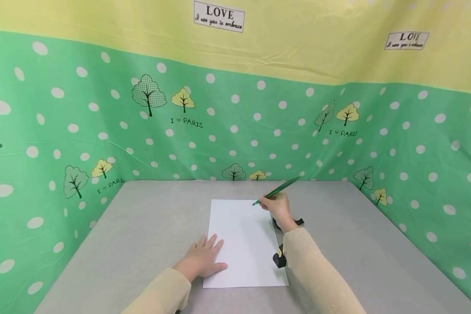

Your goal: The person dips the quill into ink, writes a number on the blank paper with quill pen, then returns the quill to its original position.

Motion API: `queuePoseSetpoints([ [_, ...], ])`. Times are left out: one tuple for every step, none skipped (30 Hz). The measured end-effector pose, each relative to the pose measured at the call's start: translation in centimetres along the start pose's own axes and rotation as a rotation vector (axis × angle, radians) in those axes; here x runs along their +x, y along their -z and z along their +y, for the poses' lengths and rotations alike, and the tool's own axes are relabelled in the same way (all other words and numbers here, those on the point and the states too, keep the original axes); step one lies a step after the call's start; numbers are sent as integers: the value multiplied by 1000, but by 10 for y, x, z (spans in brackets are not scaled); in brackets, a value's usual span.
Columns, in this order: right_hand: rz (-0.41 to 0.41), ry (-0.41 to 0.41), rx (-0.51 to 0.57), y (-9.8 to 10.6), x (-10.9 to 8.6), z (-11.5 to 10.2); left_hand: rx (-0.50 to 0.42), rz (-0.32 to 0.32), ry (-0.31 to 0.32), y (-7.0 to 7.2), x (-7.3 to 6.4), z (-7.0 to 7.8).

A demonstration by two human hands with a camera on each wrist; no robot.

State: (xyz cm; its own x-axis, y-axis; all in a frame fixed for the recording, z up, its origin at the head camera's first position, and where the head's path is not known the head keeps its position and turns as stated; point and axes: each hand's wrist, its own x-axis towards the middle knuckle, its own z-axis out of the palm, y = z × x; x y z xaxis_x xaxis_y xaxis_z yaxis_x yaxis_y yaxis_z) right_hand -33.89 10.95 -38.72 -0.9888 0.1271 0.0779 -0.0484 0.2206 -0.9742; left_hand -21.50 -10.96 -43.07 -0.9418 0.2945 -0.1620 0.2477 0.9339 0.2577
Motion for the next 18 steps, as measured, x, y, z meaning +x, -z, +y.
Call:
queuePoseSetpoints([
  [1, 3, -3, -1, 0, 1, -3, 0, -1, 0, 0, 0],
  [0, 4, -6, -2, -1, 3, -4, 0, -1, 1, -1, 1],
  [1, 6, -10, -3, -1, 5, -6, 0, -3, 1, -1, 1],
  [1, 6, -16, -4, -1, 7, -9, 0, -3, 1, -2, 1],
  [-2, 2, -20, -5, -1, 9, -13, -2, -3, 1, -2, 1],
  [-3, -3, -21, -6, -1, 11, -15, -4, -4, 1, -2, 1],
  [-5, -4, -22, -7, -1, 12, -17, -5, -3, 1, -2, 1],
  [-5, -10, -23, -8, -1, 14, -15, -7, -1, 1, -2, 2],
  [-7, -12, -24, -8, 0, 16, -15, -8, 0, 1, -2, 2],
  [-8, -14, -25, -9, 0, 18, -12, -9, 2, 1, -2, 2],
  [-9, -20, -23, -9, 1, 19, -8, -11, 5, 1, -2, 2],
  [-9, -23, -24, -10, 1, 21, -5, -11, 6, 1, -2, 2],
  [-9, -25, -25, -10, 2, 22, -2, -10, 6, 1, -2, 1],
  [-7, -31, -25, -10, 2, 23, 0, -9, 6, 1, -2, 1],
  [-6, -34, -25, -11, 3, 24, 0, -8, 5, 1, -2, 1],
  [-4, -40, -24, -11, 3, 25, -1, -7, 3, 1, -2, 1],
  [-4, -45, -24, -12, 3, 25, -1, -6, 2, 1, -2, 0],
  [-6, -41, -26, -12, 4, 26, -3, -4, 0, 1, -1, 0],
])
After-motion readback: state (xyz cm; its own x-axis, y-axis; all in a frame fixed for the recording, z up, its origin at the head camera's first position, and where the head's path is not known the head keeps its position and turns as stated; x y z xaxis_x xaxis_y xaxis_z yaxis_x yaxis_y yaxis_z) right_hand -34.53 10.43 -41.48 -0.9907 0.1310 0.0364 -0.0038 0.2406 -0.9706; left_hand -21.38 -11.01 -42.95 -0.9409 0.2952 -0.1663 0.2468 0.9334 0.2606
